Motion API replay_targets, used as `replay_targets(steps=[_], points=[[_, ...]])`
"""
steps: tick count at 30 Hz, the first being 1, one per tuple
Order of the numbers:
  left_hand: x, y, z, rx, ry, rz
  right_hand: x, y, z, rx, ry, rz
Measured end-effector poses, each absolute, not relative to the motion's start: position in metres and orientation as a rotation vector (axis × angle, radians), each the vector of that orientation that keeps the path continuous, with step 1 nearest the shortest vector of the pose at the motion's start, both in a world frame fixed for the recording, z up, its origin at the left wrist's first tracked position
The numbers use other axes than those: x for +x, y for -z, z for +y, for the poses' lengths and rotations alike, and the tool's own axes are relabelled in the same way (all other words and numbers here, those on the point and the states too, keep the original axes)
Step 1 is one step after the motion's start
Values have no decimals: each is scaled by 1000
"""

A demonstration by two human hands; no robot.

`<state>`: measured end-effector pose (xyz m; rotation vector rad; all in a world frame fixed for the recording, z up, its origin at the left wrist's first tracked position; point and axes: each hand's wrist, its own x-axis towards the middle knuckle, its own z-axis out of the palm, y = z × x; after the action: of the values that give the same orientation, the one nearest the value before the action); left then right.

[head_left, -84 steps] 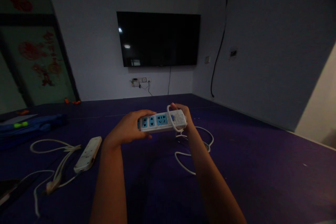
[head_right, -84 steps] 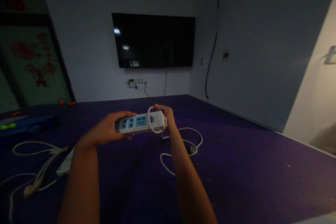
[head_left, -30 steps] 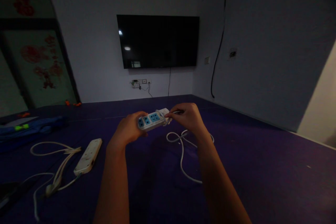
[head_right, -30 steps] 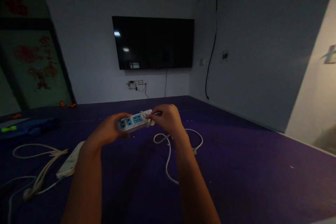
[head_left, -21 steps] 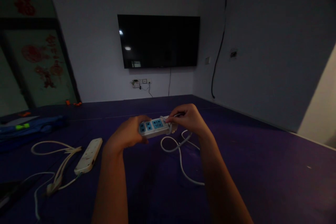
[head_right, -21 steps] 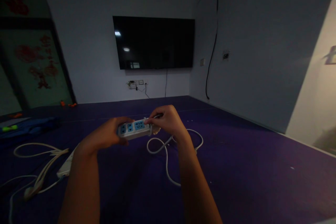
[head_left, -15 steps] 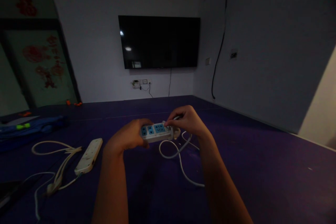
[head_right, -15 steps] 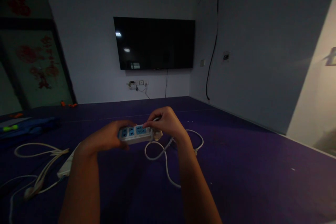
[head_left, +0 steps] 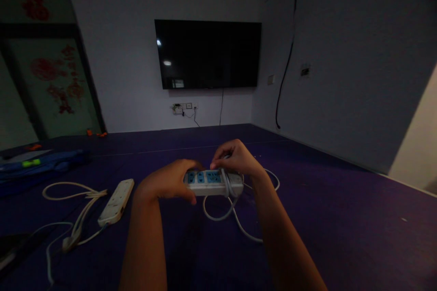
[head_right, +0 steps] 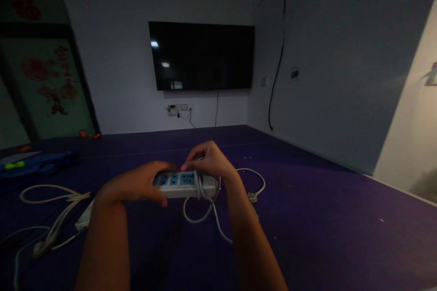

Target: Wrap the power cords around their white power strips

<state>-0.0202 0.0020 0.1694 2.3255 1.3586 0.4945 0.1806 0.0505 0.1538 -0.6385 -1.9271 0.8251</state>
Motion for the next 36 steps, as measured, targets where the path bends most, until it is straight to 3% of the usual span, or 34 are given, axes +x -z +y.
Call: replay_targets(steps=[7, 17, 30, 36], points=[[-20, -164, 9, 2359, -573, 1044, 183, -147, 62, -433, -1067, -1751], [-19, -158, 34, 2210, -775, 656, 183, -136, 81, -373, -1109, -1501], [-1, -150, 45, 1923, -953, 614, 185, -134, 85, -529, -862, -1392], [11, -147, 49, 1742, -1011, 663, 182, -138, 94, -533, -1002, -1168]])
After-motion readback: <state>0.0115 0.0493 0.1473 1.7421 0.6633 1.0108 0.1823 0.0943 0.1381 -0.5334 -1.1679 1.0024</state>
